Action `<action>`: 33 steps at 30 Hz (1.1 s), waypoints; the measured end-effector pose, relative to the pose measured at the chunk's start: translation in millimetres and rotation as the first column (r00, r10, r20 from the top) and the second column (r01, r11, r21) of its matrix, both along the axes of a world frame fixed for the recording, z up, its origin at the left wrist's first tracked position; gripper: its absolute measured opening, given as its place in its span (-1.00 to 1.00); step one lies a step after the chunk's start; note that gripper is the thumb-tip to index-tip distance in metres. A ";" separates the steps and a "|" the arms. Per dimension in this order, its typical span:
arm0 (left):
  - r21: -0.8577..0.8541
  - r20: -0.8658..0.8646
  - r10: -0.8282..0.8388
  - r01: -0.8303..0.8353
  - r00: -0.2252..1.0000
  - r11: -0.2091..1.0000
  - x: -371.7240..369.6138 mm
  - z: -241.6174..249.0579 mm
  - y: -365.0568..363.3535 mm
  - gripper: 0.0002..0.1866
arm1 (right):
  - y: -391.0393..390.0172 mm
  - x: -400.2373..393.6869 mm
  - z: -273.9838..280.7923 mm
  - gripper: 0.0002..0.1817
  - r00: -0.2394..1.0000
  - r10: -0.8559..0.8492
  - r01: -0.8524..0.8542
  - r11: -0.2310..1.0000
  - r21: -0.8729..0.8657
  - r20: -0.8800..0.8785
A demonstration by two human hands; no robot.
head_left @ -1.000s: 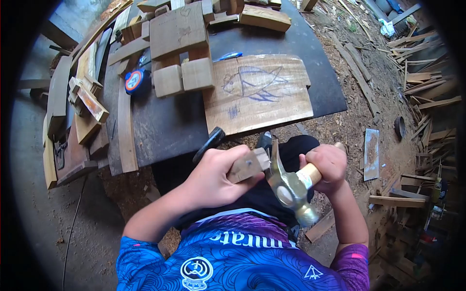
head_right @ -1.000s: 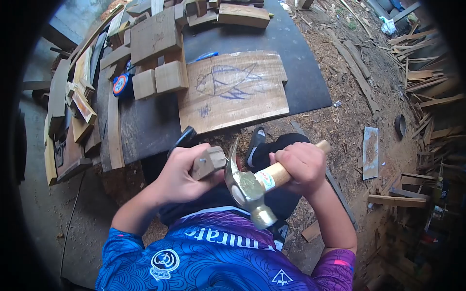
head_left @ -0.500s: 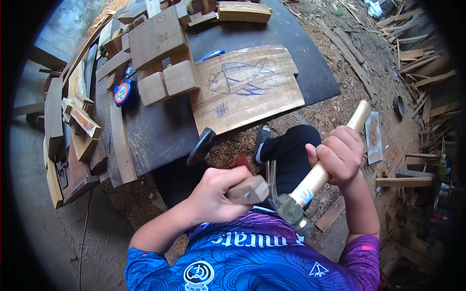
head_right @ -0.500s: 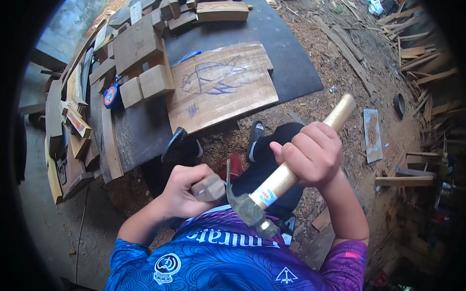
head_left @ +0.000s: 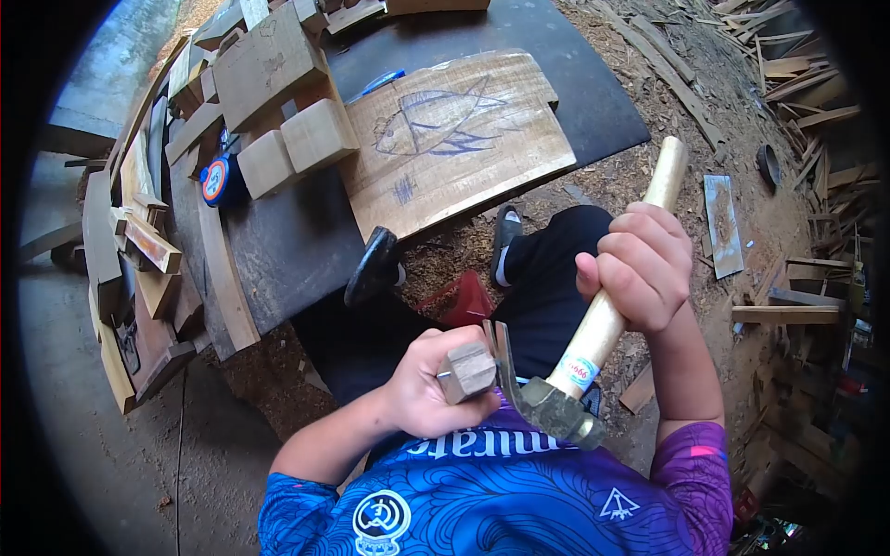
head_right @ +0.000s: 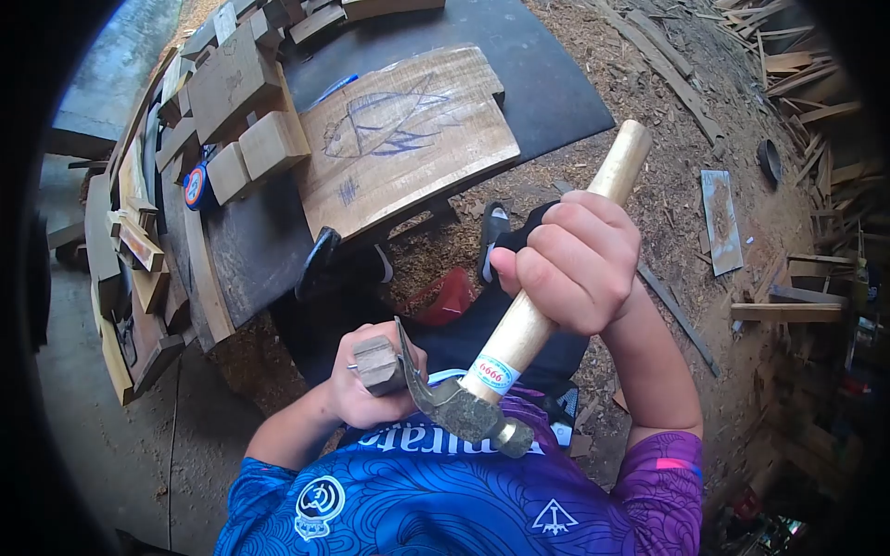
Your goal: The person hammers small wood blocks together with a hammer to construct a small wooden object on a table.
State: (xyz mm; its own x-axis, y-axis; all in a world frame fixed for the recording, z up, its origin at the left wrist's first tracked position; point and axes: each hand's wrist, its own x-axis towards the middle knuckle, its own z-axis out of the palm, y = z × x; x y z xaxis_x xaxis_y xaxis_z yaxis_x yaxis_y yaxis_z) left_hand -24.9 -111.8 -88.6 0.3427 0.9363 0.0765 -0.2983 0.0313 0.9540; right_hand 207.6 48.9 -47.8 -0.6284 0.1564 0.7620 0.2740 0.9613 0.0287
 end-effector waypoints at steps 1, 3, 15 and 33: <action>-0.037 -0.011 -0.007 0.007 1.000 0.999 -0.3 0.0 -1.5 -0.69 | 0.9 -0.4 -1.1 -0.63 1.000 -0.002 0.002 1.000 0.001 -0.007; -0.106 -0.035 -0.030 0.026 0.999 0.994 -2.2 0.9 -4.4 -0.68 | 3.0 0.1 -8.0 -0.64 1.000 0.019 -0.019 1.000 -0.004 -0.007; -0.314 0.086 -0.186 0.204 0.979 0.927 -11.1 2.9 -18.1 -0.76 | -1.5 12.3 -5.0 -0.66 0.992 0.084 -0.087 0.996 0.024 0.093; 0.214 -0.696 -0.066 0.294 0.715 0.931 -41.4 56.5 22.9 -0.74 | -51.1 49.5 3.3 -0.62 0.890 0.328 0.121 0.502 -0.857 0.318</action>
State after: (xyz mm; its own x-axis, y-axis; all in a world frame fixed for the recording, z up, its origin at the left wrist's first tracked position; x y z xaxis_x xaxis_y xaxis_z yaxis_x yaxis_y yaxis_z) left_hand -66.3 -88.9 -32.1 0.5693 0.8220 0.0149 0.4002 -0.2929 0.8683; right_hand 257.1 -2.1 -44.5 -0.8756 0.4824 -0.0239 0.3475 0.5950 -0.7247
